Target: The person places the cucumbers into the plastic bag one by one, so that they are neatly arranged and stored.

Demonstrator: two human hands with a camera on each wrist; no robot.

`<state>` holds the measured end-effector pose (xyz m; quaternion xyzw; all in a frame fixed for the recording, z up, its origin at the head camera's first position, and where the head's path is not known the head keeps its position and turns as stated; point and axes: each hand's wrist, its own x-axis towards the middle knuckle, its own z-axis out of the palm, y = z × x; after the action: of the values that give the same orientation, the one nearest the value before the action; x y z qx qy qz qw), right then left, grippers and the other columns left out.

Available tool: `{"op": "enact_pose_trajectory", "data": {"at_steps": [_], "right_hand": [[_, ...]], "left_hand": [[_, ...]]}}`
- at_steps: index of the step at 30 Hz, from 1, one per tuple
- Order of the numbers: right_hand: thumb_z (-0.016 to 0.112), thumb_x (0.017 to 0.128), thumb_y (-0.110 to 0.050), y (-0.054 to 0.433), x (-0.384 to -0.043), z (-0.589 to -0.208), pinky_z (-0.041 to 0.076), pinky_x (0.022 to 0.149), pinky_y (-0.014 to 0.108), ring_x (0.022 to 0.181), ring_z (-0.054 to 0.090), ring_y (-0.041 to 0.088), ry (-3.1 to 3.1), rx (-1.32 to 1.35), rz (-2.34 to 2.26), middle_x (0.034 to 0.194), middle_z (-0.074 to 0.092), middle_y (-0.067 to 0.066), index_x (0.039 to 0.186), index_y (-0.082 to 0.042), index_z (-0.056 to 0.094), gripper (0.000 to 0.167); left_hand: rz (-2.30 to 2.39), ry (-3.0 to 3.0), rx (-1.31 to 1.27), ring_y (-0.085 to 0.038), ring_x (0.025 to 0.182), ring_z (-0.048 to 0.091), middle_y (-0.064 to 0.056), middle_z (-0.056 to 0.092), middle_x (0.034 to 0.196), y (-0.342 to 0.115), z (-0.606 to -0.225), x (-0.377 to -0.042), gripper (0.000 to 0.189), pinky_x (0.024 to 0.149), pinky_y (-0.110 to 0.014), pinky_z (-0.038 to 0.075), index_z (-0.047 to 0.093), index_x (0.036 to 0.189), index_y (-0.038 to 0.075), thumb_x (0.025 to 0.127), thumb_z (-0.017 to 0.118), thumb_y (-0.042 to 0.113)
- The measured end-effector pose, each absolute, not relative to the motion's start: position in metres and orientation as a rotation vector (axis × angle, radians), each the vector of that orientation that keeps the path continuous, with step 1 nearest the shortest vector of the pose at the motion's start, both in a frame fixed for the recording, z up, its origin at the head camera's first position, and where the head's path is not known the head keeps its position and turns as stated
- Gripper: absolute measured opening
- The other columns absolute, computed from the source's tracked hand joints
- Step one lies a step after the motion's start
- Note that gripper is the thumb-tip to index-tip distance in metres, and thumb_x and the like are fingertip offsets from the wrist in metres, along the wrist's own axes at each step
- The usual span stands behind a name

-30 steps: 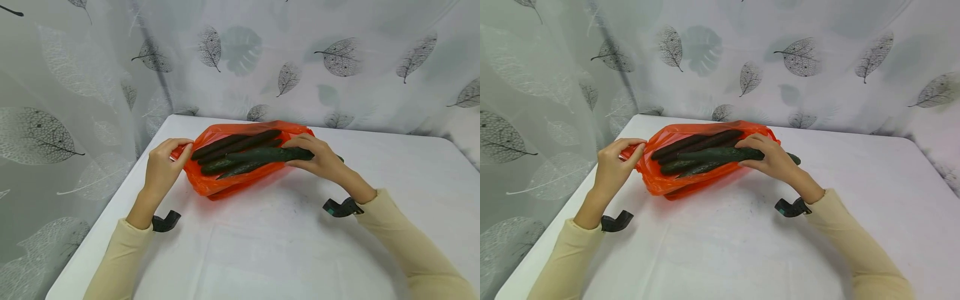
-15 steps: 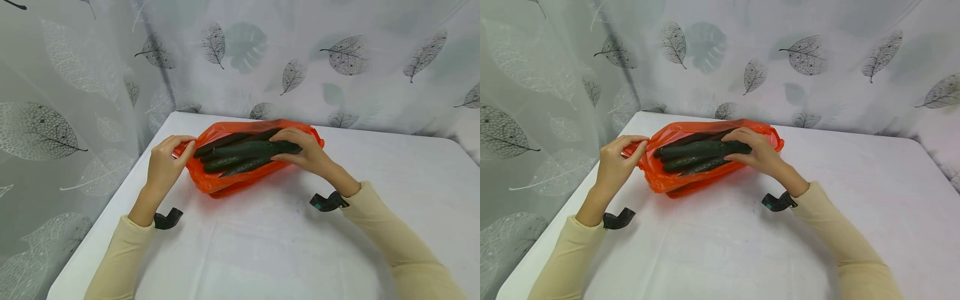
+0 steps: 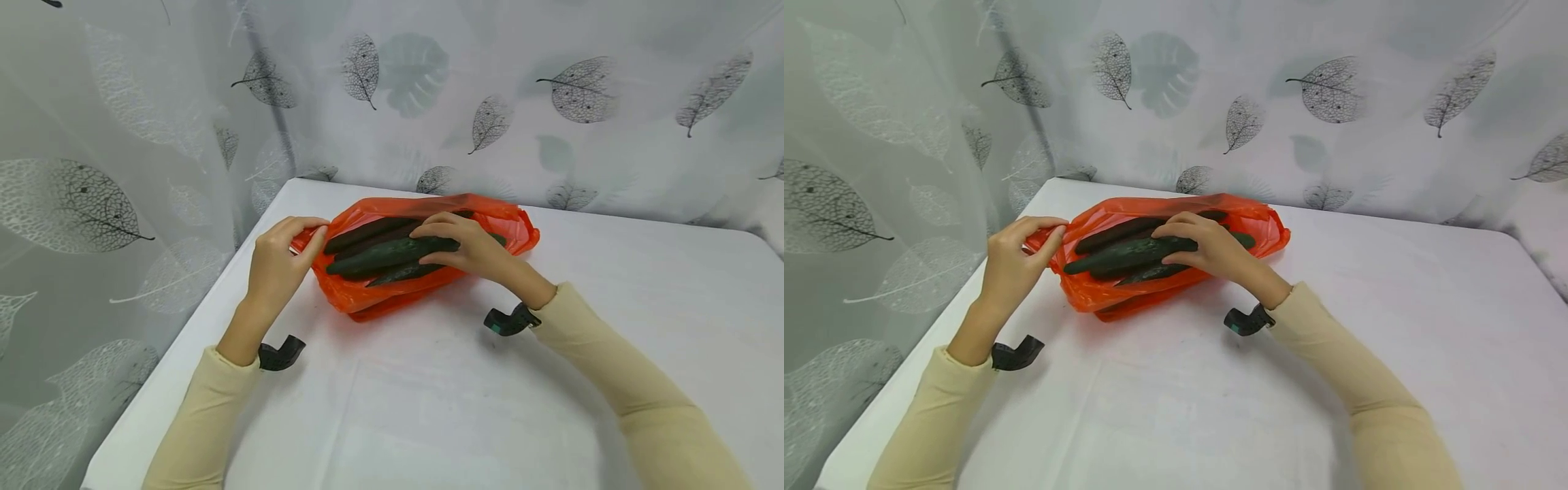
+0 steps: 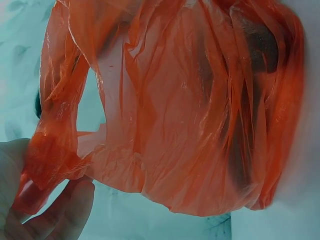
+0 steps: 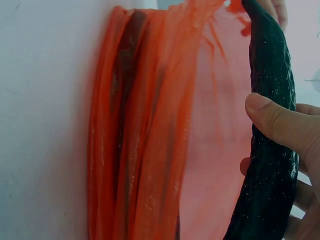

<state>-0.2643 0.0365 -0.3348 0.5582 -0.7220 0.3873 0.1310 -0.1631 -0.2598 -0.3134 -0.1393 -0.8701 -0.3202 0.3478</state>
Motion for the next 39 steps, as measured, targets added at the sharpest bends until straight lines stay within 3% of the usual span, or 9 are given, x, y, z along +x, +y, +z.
{"op": "enact_pose_trajectory", "data": {"at_steps": [20, 28, 39], "right_hand": [[0.080, 0.080, -0.011, 0.010, -0.299, -0.340, 0.052, 0.093, 0.039, 0.110, 0.062, 0.022, -2.383, 1.635, 0.919, 0.117, 0.067, 0.010, 0.122, -0.004, 0.067, 0.045], [0.076, 0.084, -0.011, 0.002, -0.323, -0.344, 0.049, 0.097, 0.042, 0.115, 0.060, 0.026, -2.504, 1.607, 0.918, 0.123, 0.065, 0.013, 0.125, 0.000, 0.064, 0.044], [0.076, 0.084, -0.009, -0.009, -0.346, -0.351, 0.050, 0.095, 0.042, 0.111, 0.063, 0.026, -2.532, 1.581, 0.921, 0.119, 0.068, 0.013, 0.121, -0.003, 0.067, 0.039]], "left_hand": [[-0.834, -2.246, -0.356, -0.019, 0.078, 0.064, -0.008, 0.072, 0.091, -0.262, -0.308, -0.164, 0.013, 0.062, -0.030, 0.052, 0.074, 0.099, 0.006, 0.091, 0.069, 0.014], [-0.846, -2.244, -0.358, -0.018, 0.078, 0.063, -0.007, 0.072, 0.092, -0.261, -0.311, -0.164, 0.012, 0.062, -0.031, 0.053, 0.074, 0.100, 0.007, 0.091, 0.069, 0.014], [-0.863, -2.246, -0.371, -0.019, 0.080, 0.064, -0.008, 0.072, 0.092, -0.259, -0.314, -0.162, 0.013, 0.064, -0.033, 0.054, 0.074, 0.100, 0.006, 0.091, 0.069, 0.013]]}}
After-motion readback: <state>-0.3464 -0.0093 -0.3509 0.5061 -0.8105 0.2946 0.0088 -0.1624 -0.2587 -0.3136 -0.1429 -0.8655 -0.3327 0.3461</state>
